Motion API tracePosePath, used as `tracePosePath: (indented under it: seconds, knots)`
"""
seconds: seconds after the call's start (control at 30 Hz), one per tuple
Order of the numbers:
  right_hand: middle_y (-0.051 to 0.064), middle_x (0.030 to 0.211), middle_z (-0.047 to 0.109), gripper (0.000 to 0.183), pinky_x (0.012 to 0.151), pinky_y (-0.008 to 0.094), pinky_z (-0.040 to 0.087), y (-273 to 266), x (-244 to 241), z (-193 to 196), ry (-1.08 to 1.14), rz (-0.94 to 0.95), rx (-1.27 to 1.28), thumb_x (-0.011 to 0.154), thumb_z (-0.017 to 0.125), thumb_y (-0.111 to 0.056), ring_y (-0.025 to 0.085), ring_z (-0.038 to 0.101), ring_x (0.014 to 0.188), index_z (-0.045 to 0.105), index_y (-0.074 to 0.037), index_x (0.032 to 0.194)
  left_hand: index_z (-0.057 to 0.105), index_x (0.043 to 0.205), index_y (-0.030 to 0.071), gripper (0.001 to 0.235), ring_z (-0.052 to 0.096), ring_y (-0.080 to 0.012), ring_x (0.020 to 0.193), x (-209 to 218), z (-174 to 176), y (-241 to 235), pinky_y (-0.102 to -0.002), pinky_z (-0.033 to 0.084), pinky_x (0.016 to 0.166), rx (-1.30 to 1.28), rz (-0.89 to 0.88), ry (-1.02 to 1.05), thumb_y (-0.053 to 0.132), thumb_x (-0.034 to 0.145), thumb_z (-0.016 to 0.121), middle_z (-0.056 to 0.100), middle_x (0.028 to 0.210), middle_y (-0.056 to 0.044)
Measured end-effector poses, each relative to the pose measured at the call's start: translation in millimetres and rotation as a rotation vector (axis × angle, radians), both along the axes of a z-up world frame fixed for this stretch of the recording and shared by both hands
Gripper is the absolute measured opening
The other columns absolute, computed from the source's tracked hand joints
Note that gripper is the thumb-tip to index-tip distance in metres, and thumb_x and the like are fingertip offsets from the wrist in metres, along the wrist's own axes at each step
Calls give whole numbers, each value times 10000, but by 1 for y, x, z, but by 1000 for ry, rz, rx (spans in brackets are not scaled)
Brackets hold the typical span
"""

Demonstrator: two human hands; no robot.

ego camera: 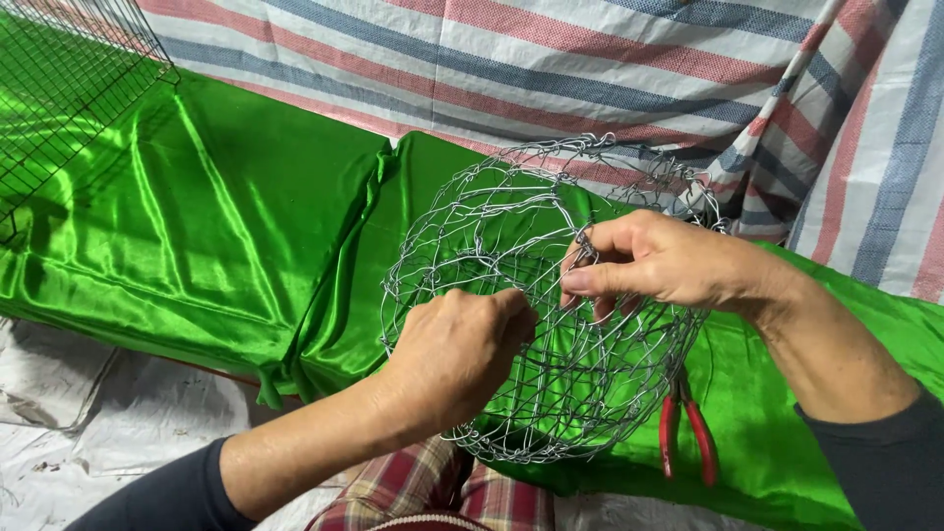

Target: Shaping and trimming a wire mesh basket using pliers

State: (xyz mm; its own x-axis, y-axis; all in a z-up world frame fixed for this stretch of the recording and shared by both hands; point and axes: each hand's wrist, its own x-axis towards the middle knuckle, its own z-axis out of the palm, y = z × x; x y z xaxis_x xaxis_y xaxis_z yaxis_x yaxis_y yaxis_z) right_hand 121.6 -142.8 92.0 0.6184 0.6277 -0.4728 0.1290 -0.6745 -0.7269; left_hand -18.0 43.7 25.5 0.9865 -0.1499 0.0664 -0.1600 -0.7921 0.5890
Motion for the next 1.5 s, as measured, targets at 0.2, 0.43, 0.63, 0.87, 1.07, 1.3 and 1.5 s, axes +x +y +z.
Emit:
tracePosePath:
  seconds: [0.2,0.43,0.63,0.87,1.07,1.3,1.5]
  knots:
    - [222,868,819,281,610,381,632,1,1,-2,32,-36,-5,879,769,-180,299,786,716,797,75,995,643,908,171,185,754,-412,685,-3,-4,-6,-517,592,639,10,70,-63,273,1004,521,711,652,-129]
    - [207,899,831,302,618,364,629,3,-7,5,23,-17,-24,878,766,-219,283,787,737,795,58,994,691,866,133,176,738,-452,709,-7,0,1,-544,575,615,-197,91,-24,265,937,599,730,668,-155]
    - [211,916,833,320,610,365,622,9,-11,6,-1,-7,-39,876,766,-239,286,791,737,789,53,1004,696,816,114,216,747,-424,680,1,-4,9,-502,577,606,-245,68,15,282,911,598,727,649,-158]
    - [197,957,831,314,615,336,609,2,-9,2,-60,3,-94,897,747,-235,269,776,765,784,30,1062,709,829,146,236,745,-368,609,8,-3,6,-470,592,581,252,-74,-131,224,975,540,698,599,-123]
    - [203,980,819,299,609,338,598,7,-17,8,-88,-6,-91,919,723,-224,281,768,769,772,24,1079,689,715,149,240,749,-413,763,12,21,13,-506,596,701,0,41,54,299,884,605,719,725,-97]
    - [164,992,837,303,618,329,609,6,-18,8,-98,-41,-129,895,758,-251,246,768,789,781,-1,1064,695,700,190,229,747,-361,705,22,12,4,-513,603,688,297,-33,-40,292,847,551,711,738,-12]
    - [157,1005,843,295,621,348,626,6,-17,9,-143,-5,-208,915,740,-268,253,793,796,787,-10,1052,781,750,151,247,761,-322,758,30,41,4,-455,605,705,375,-16,242,238,898,603,723,706,-92]
